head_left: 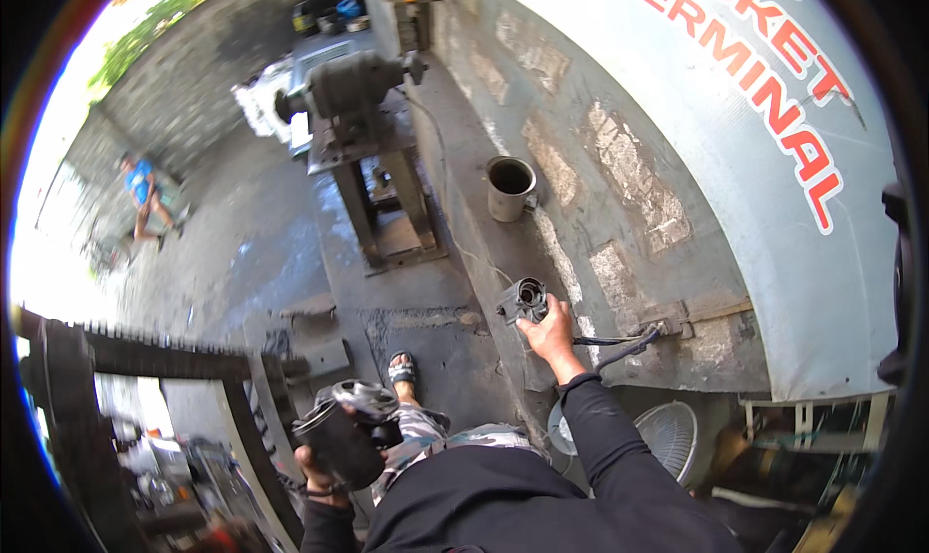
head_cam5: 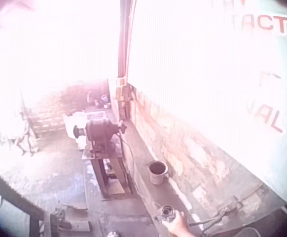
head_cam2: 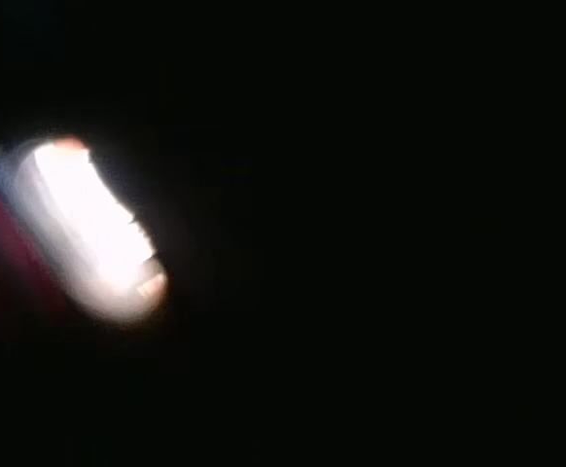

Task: The person picks up cylindrical metal parts from a workbench, walks to a bench grinder, and grinds the outer surfaces of the parts one at a time. The person repeatedly rotates and repositions each part against the grinding wheel, then places it down and picks up another part to continue grinding.

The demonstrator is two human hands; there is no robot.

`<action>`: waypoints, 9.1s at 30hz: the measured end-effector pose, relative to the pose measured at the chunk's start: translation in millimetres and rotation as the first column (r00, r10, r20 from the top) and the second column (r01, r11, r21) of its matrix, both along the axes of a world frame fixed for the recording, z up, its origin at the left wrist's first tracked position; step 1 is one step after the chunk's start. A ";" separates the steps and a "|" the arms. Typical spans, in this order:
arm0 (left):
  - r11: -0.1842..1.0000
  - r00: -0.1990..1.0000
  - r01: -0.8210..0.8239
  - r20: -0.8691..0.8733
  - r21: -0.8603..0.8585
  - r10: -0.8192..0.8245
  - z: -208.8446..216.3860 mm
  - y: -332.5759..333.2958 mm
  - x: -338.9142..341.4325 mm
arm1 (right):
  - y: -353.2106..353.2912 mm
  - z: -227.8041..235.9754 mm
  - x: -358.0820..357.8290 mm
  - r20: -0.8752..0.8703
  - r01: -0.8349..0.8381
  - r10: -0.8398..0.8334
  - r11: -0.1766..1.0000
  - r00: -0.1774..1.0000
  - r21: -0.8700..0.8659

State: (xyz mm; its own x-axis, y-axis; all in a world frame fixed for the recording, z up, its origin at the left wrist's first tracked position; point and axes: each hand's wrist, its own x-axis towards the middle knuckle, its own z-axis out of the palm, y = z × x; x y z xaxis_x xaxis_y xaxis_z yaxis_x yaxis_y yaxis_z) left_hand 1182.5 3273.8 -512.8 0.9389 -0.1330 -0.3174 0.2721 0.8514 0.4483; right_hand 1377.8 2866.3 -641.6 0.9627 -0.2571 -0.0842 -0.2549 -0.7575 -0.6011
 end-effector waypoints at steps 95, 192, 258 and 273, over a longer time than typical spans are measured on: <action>0.958 0.653 0.194 -0.702 -0.211 -0.286 -127.8 54.5 393.1 | 144.9 12.1 299.9 0.167 -0.483 0.457 0.856 0.874 0.182; 0.950 0.892 0.018 -0.433 0.313 0.126 -55.6 338.5 648.8 | 581.6 69.2 459.1 -0.074 0.096 -0.062 0.674 0.995 0.733; 0.939 0.771 0.247 -0.539 -0.239 -0.340 -89.6 343.0 629.6 | 541.9 88.0 441.9 -0.358 0.330 0.253 0.148 0.899 0.932; 0.676 0.576 0.408 -0.401 -0.614 -0.712 -127.3 297.0 625.5 | 547.3 104.6 460.1 -0.147 0.005 0.057 0.922 0.987 0.388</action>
State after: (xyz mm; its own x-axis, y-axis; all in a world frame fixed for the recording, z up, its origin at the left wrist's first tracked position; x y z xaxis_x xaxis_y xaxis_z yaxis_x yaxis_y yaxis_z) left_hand 1808.0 3570.8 -640.1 0.2620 -0.8186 -0.5111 0.8216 0.4670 -0.3268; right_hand 1837.8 3413.6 -536.9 0.9361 -0.1502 -0.3182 -0.3503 -0.4822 -0.8030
